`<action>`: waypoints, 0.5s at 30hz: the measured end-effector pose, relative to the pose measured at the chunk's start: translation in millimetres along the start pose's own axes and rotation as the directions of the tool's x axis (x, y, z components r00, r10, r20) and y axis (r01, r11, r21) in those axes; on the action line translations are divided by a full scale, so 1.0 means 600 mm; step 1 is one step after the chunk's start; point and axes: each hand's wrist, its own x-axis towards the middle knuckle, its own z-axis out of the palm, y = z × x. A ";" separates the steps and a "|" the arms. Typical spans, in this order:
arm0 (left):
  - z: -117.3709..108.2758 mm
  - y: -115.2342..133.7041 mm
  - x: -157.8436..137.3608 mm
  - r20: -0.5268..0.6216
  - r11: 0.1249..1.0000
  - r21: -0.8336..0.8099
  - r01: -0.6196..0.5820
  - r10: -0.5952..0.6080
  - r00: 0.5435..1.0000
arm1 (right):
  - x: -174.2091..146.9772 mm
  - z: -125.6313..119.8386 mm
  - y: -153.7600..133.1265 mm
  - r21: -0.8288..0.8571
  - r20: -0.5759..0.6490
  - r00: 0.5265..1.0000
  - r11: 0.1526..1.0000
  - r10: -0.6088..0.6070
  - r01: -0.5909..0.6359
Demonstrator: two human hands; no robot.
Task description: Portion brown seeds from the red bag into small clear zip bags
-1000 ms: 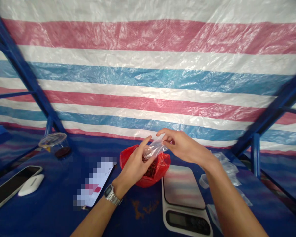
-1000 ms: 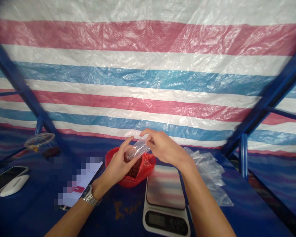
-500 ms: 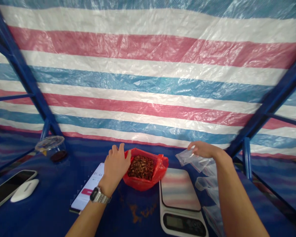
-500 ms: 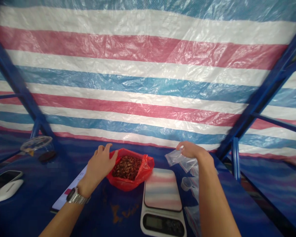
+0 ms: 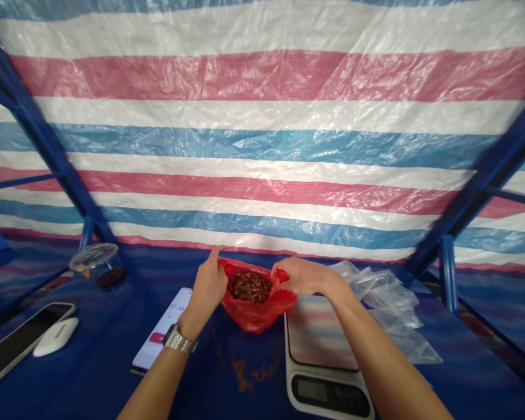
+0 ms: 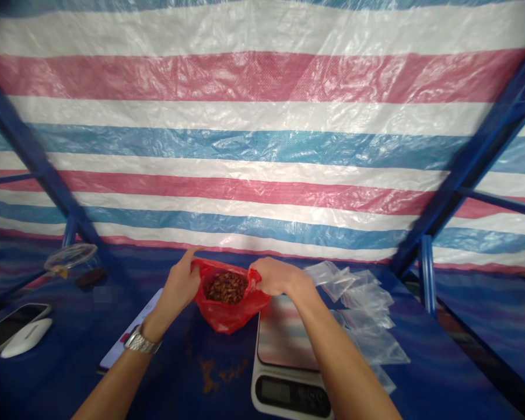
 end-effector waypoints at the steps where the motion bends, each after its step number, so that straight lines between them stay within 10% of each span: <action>1: -0.004 0.002 0.000 -0.031 1.000 -0.020 0.009 -0.010 0.999 | 0.001 -0.003 0.001 -0.026 -0.030 0.999 0.999 0.018 -0.019; 15: -0.013 0.016 -0.003 -0.207 0.998 0.032 0.058 -0.050 0.977 | -0.015 -0.030 -0.018 -0.165 -0.316 0.928 0.974 -0.199 0.153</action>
